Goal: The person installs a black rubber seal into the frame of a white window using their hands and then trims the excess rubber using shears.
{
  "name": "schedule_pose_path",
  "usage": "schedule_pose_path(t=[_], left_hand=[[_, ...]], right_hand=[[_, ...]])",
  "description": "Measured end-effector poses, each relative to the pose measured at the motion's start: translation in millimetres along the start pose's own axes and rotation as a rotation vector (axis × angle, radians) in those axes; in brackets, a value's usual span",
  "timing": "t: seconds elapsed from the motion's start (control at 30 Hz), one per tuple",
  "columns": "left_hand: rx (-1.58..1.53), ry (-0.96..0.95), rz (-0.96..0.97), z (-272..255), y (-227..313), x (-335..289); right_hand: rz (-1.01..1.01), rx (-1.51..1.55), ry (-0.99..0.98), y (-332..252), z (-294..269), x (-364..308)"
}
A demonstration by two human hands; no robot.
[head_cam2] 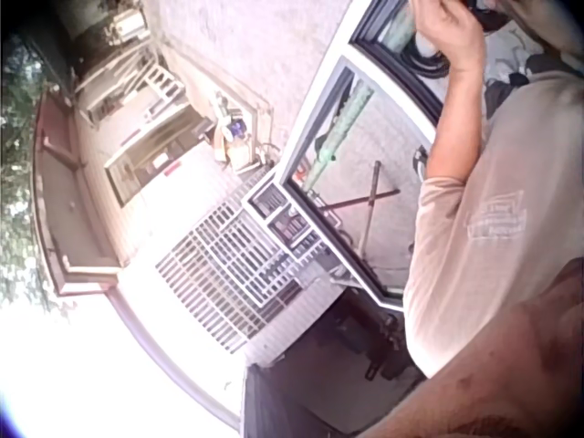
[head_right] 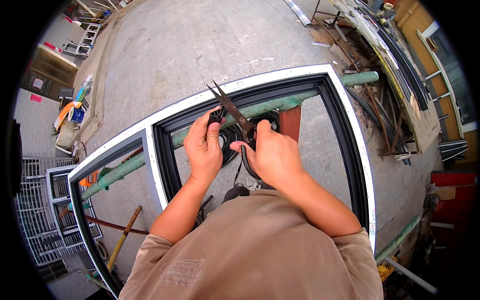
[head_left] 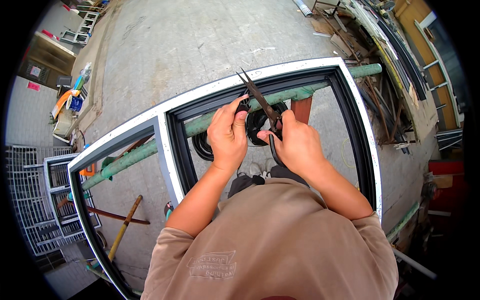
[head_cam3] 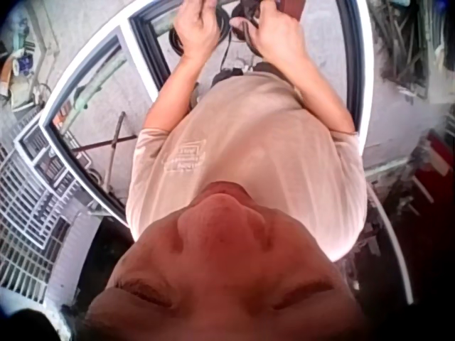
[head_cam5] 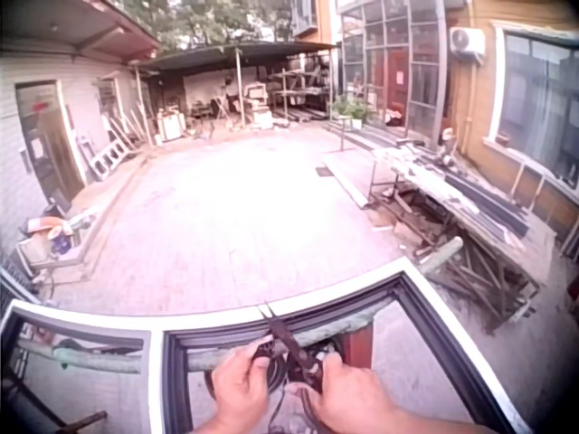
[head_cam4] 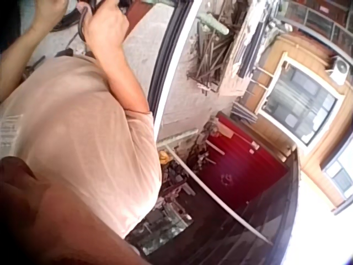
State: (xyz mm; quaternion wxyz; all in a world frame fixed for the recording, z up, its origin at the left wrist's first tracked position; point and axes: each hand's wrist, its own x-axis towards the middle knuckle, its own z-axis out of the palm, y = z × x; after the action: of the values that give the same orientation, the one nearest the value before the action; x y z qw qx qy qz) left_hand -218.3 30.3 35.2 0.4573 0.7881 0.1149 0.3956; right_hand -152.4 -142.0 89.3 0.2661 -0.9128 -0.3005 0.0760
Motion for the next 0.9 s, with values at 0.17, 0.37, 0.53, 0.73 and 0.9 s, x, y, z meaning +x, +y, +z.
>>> schedule_pose_path(t=[0.17, 0.37, 0.53, 0.73, 0.9], left_hand=[[-0.022, 0.032, 0.005, 1.3, -1.1, -2.1], [-0.069, 0.041, -0.054, 2.4, 2.6, -5.5], [-0.097, -0.011, -0.11, 1.4, 0.9, -7.9], [-0.218, 0.037, -0.208, -6.8, -3.3, -5.2], [-0.087, 0.158, -0.268, -15.6, -16.8, 1.3]], right_hand=[[0.017, 0.028, -0.071, 2.9, 0.9, -12.8], [0.027, 0.072, -0.084, -2.2, 2.9, -32.4], [0.022, 0.09, -0.036, -1.1, 8.4, -33.6], [0.089, 0.105, -0.011, 7.3, 1.8, -23.7], [0.096, 0.112, 0.008, 8.9, -2.7, -15.2]])
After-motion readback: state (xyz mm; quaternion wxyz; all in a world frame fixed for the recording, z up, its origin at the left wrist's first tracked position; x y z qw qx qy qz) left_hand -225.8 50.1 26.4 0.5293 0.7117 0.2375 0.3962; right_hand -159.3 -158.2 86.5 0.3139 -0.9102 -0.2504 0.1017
